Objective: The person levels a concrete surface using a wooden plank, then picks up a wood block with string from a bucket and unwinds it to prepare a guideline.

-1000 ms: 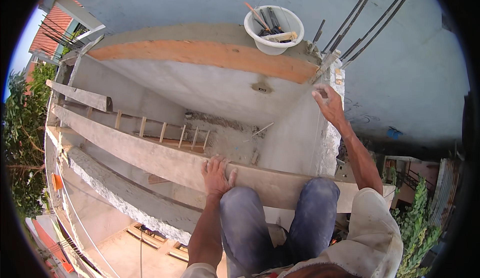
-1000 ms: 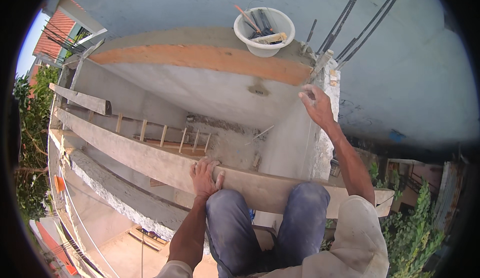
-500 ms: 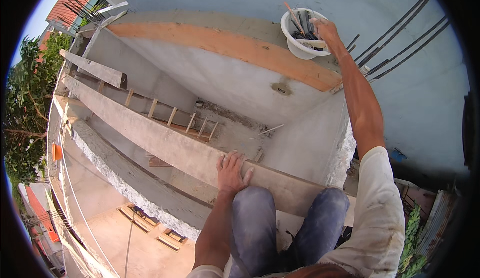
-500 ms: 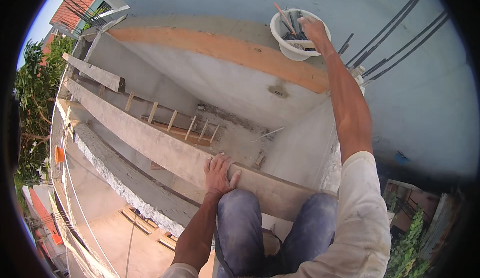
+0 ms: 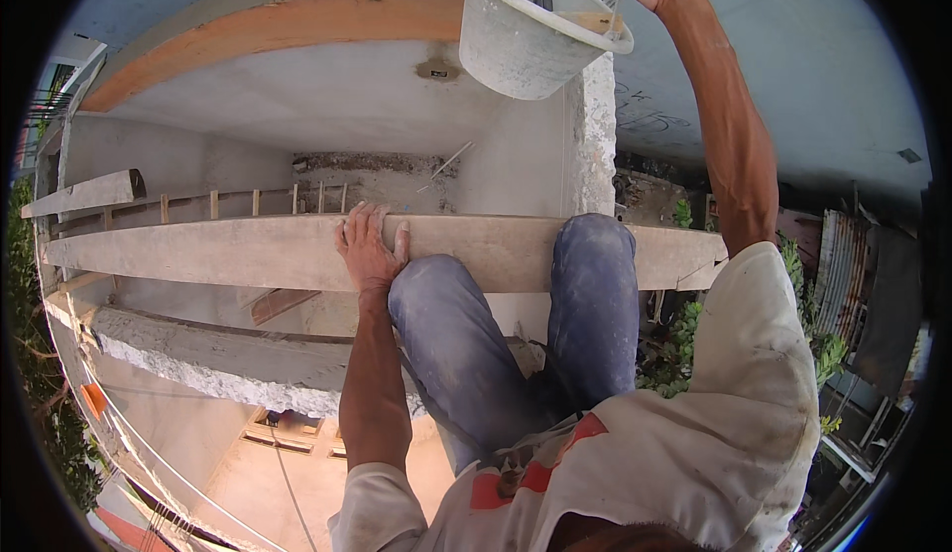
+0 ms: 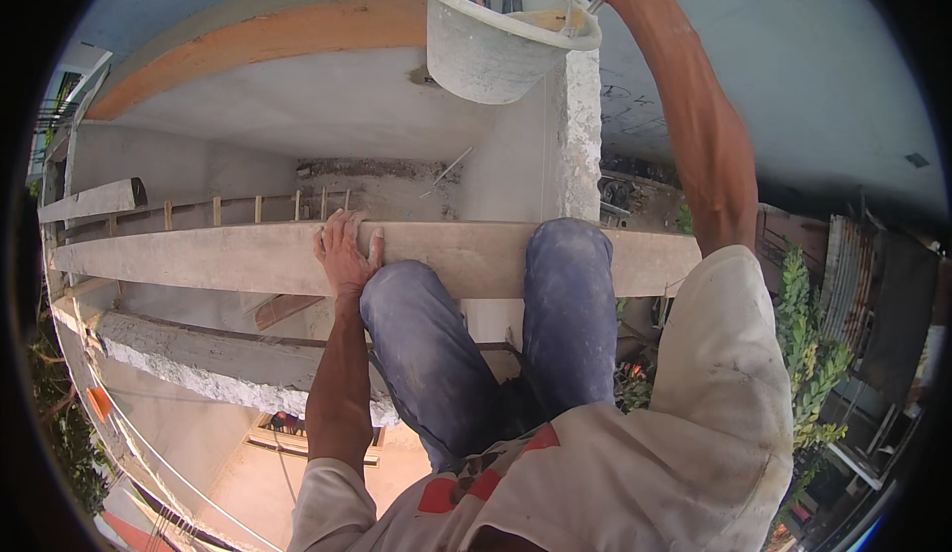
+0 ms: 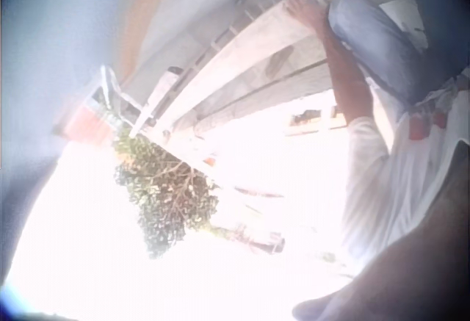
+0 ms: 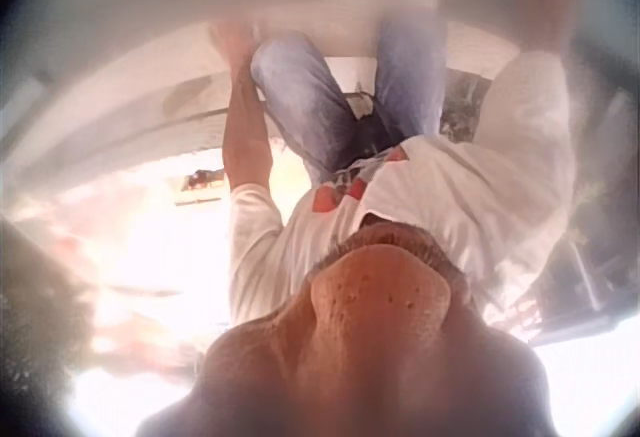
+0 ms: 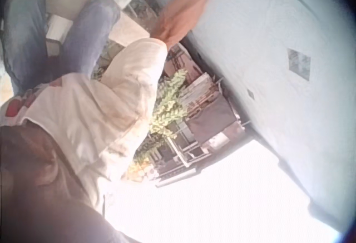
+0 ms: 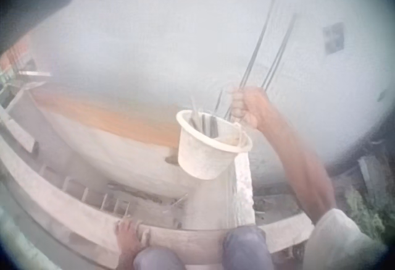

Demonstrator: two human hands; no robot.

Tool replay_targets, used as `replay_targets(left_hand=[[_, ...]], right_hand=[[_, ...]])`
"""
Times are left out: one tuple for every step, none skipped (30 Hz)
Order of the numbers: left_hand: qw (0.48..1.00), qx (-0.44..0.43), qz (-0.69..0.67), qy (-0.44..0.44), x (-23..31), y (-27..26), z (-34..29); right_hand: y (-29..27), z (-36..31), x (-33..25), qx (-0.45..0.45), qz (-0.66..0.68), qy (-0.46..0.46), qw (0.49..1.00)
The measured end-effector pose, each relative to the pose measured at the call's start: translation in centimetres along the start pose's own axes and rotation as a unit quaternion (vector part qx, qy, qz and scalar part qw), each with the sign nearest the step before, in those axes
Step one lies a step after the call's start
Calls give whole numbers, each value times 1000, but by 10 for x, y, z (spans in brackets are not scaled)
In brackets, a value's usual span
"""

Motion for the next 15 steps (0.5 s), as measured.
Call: replay_targets(left_hand=[[1000, 5, -3, 4, 0, 1, 1], [1000, 10, -10, 15, 4, 4, 4], [1000, 17, -9, 15, 3, 4, 5], [999, 25, -11, 21, 4, 3, 8], [999, 32, -10, 24, 4, 2, 7], [999, 39, -12, 27, 5, 2, 7], [999, 40, -17, 25, 5, 1, 7], [999, 40, -21, 25, 6, -1, 7], [999, 39, -24, 23, 4, -2, 6], [999, 41, -24, 22, 4, -3, 5], [999, 44, -24, 22, 3, -3, 4], [998, 46, -25, 22, 3, -3, 5], [998, 47, -19, 22, 2, -3, 6], [999, 43, -14, 24, 1, -1, 6], [999, 39, -8, 26, 0, 1, 5]], right_hand=[[-6, -25, 6, -22, 33, 17, 999], [-22, -57, 10, -19, 35, 8, 999], [-26, -82, 21, -26, 42, 2, 999], [-34, -105, 30, -1, 46, 1, 999], [-37, -126, 42, 22, 53, 3, 998], [-41, -145, 51, 45, 56, 3, 997], [-46, -161, 62, 64, 41, 8, 997], [-53, -176, 74, 84, 25, 12, 996], [-60, -189, 86, 102, 12, 18, 995], [-69, -199, 93, 119, -6, 12, 993], [-82, -209, 98, 136, -23, 7, 990], [-95, -219, 99, 154, -40, 1, 987], [-109, -227, 98, 168, -31, -15, 985], [-121, -239, 95, 185, -23, -27, 982], [-131, -251, 94, 202, -15, -39, 978]])
Point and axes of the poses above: each hand's wrist, its own z-axis towards the middle knuckle, its own y-axis out of the palm, x = y × z, the point moved 8 cm from there along z, towards the middle knuckle, and after that the axes turned 5 degrees about -x, right-handed, at the moved point
